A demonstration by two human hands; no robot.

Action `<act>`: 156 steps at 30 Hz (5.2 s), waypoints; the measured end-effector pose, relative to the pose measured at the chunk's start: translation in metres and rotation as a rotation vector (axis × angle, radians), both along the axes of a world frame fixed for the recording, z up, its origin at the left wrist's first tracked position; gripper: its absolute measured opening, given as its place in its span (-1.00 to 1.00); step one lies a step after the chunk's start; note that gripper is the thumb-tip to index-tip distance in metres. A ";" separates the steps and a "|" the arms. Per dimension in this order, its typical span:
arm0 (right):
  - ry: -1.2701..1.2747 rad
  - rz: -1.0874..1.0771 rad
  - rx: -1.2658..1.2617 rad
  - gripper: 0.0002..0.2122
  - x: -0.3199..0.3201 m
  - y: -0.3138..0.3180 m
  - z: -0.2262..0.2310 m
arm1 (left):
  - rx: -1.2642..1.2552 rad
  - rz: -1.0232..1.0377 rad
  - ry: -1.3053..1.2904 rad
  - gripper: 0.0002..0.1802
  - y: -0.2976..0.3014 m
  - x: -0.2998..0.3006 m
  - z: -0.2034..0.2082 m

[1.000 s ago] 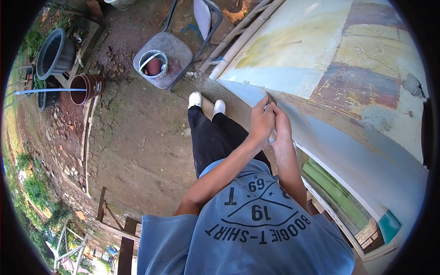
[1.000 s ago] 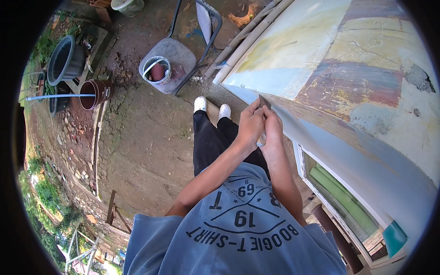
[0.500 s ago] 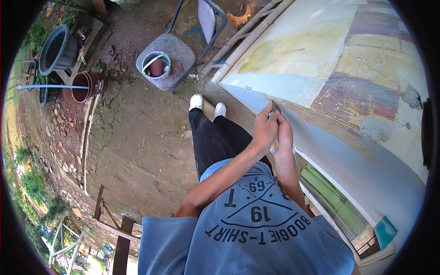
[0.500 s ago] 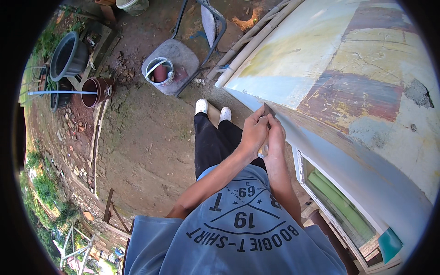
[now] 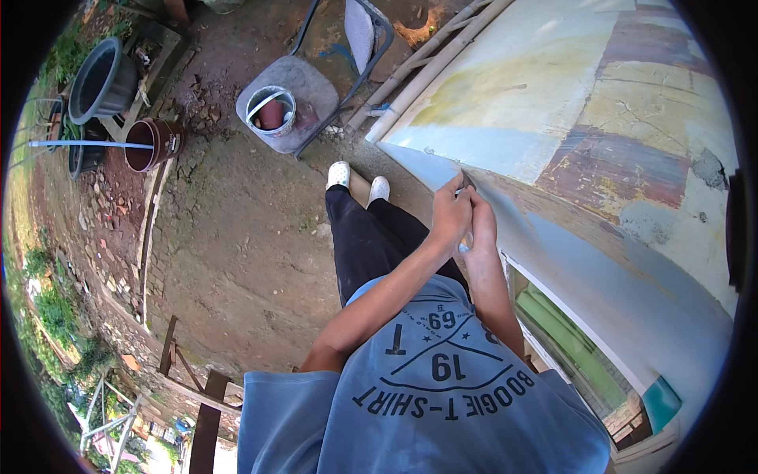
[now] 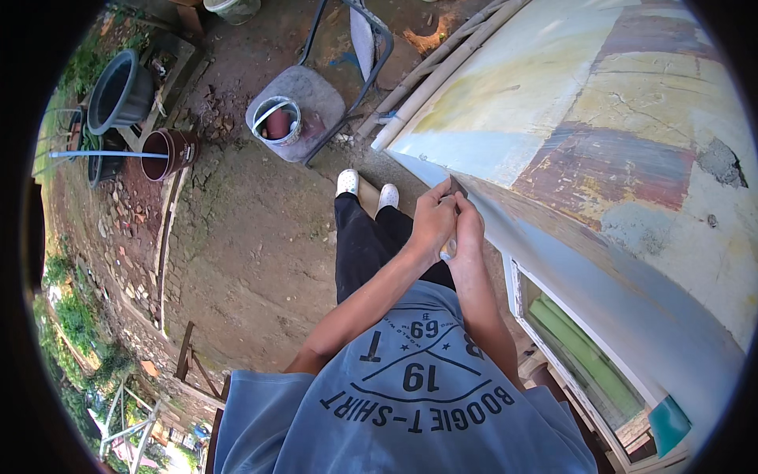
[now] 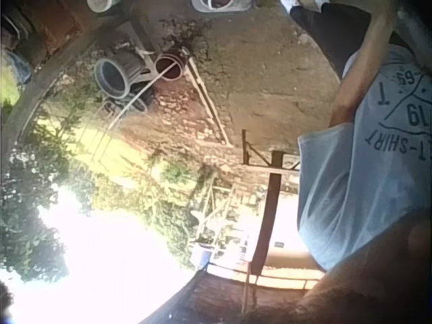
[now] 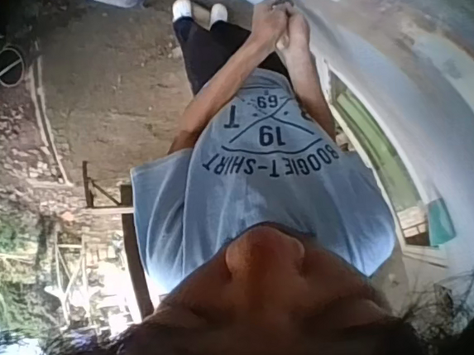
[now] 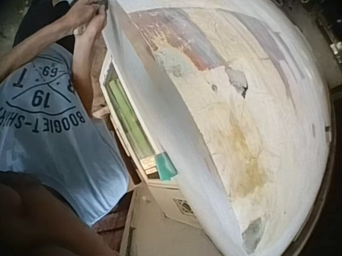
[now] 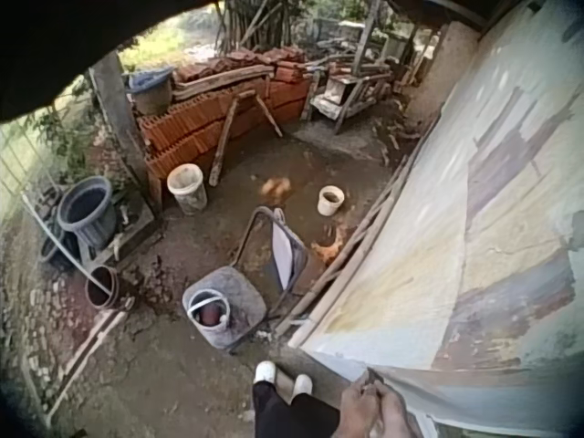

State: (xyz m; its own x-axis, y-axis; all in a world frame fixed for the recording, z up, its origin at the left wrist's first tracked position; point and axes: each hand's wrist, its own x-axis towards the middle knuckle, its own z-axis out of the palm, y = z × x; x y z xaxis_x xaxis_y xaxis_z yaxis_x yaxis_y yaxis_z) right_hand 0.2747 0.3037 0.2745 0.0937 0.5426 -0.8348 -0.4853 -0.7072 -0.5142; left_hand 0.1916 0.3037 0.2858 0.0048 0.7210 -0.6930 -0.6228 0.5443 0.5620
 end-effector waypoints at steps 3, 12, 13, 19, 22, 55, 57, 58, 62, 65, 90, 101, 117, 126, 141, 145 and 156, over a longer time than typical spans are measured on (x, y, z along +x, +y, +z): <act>0.010 -0.027 0.022 -0.74 -0.017 0.001 0.012 | 0.077 -0.015 -0.088 -0.61 -0.004 -0.009 0.003; -0.061 -0.014 0.014 -0.72 -0.014 0.002 -0.028 | 0.058 -0.096 0.045 -0.55 -0.009 -0.004 -0.033; -0.044 -0.025 0.003 -0.72 -0.021 0.003 -0.013 | 0.051 -0.081 0.060 -0.52 -0.007 -0.003 -0.031; -0.172 -0.050 -0.007 -0.72 -0.019 0.000 -0.023 | 0.037 -0.017 -0.037 -0.58 -0.003 -0.006 -0.024; 0.035 -0.063 0.008 -0.74 -0.021 0.005 -0.013 | 0.069 -0.055 0.115 -0.59 -0.004 -0.001 -0.046; -0.060 -0.024 0.061 -0.71 -0.014 0.002 -0.018 | 0.038 -0.046 0.000 -0.48 -0.005 -0.005 -0.032; -0.160 0.051 -0.005 -0.70 -0.022 0.010 -0.025 | -0.043 0.016 -0.152 -0.48 0.006 -0.015 -0.033; -0.163 0.047 -0.007 -0.70 -0.018 0.006 -0.019 | -0.044 0.012 -0.155 -0.48 0.005 -0.013 -0.017; 0.073 -0.080 0.057 -0.71 -0.010 -0.001 -0.019 | 0.022 -0.030 -0.018 -0.52 -0.004 -0.010 -0.014; -0.068 0.111 -0.049 -0.73 -0.009 0.005 -0.053 | -0.067 0.047 -0.296 -0.52 0.006 -0.017 -0.047; -0.192 0.057 0.008 -0.72 -0.030 0.010 -0.036 | -0.093 0.038 -0.202 -0.49 0.015 -0.037 -0.023; 0.009 -0.097 0.102 -0.75 -0.038 0.008 -0.017 | -0.031 -0.061 -0.057 -0.57 0.008 -0.038 0.000; -0.097 0.039 -0.017 -0.76 0.000 -0.008 -0.020 | 0.011 -0.274 -0.109 -0.74 -0.016 -0.020 -0.032; 0.176 -0.244 0.137 -0.77 0.013 -0.034 0.116 | 0.030 -0.409 -0.153 -0.80 -0.010 0.008 0.105; 0.031 -0.532 0.197 -0.91 -0.010 -0.031 0.157 | 0.029 -0.381 -0.255 -0.77 -0.009 0.007 0.140; 0.192 -0.367 0.173 -0.89 0.019 -0.034 0.073 | -0.007 -0.425 -0.246 -0.76 -0.002 0.012 0.102; 0.019 -0.493 0.179 -0.92 -0.012 -0.031 0.145 | 0.023 -0.330 -0.281 -0.79 -0.012 0.007 0.138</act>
State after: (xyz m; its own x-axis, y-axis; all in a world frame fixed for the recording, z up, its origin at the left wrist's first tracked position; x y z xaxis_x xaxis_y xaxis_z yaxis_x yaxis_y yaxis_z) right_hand 0.2628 0.2725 0.4190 0.3597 0.5719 -0.7372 -0.7491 -0.2940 -0.5936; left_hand 0.1984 0.2922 0.4241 0.4239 0.6646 -0.6153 -0.5484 0.7290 0.4096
